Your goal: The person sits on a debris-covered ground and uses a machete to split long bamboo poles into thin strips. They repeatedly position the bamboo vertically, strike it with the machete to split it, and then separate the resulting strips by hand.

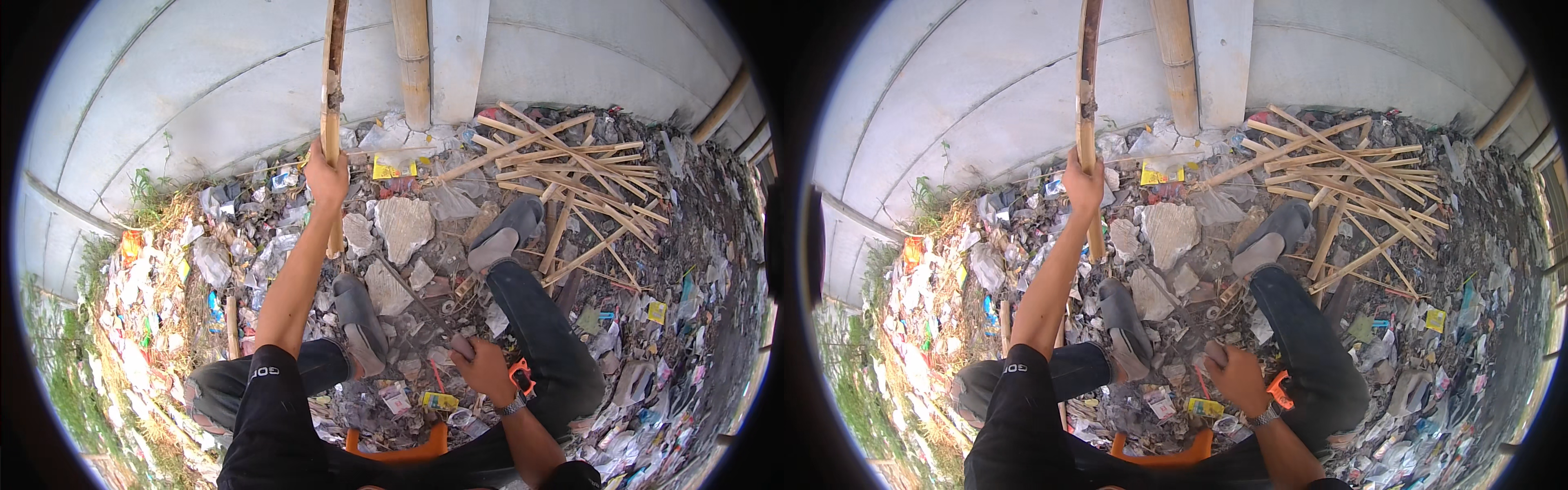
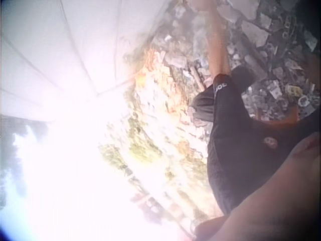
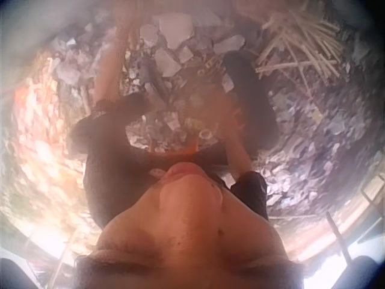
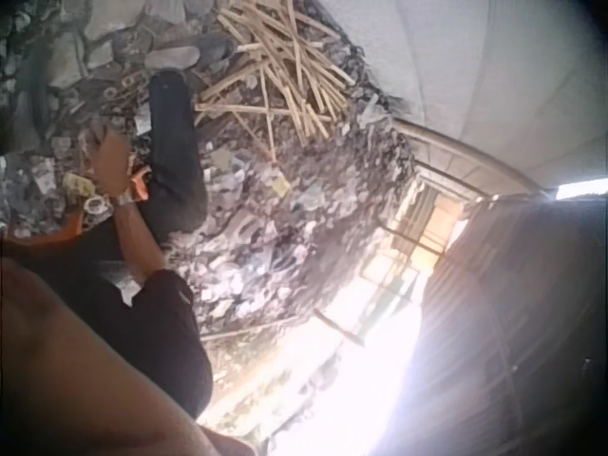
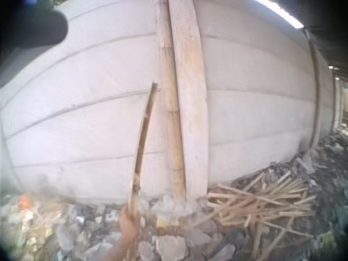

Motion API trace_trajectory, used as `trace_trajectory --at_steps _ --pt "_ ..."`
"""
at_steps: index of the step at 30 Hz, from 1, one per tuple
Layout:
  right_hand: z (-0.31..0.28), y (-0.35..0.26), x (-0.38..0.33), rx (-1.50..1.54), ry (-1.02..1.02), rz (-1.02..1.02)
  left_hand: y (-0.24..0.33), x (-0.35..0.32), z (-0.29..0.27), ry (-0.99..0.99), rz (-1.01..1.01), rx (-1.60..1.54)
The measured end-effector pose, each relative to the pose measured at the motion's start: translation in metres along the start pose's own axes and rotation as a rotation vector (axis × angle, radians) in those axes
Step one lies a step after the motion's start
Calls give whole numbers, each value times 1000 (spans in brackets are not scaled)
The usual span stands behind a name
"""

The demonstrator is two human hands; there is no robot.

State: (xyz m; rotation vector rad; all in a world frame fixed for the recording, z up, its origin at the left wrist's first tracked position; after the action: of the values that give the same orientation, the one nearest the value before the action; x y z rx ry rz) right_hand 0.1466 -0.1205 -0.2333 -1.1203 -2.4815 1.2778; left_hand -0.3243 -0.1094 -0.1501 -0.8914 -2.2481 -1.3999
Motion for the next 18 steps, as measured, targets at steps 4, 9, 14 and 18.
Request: trace_trajectory --at_steps 4,9,14,18 --pt "5 -20 -9 18 7 -40 49 63 -143 201 288 502" --pt "21 -14 -6 -38 23 -60 48 28 -206 15 667 779" --pt "32 -25 -17 -128 -28 -87 -111 -164 -142 -963 628 1126" --pt "35 -14 -28 -122 -37 -132 -178 -257 -127 -1138 39 837"
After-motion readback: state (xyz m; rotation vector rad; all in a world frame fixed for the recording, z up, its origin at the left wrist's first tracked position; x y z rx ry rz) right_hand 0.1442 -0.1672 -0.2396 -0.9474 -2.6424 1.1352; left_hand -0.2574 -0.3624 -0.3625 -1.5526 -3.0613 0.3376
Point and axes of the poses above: each hand's wrist, its own x-axis towards the middle knuckle, its own z-axis out of the palm, y = z × x, the point moved 7 cm from there along x, towards the middle knuckle, and after that the axes turned 3 degrees about y, right-handed, at the moved point
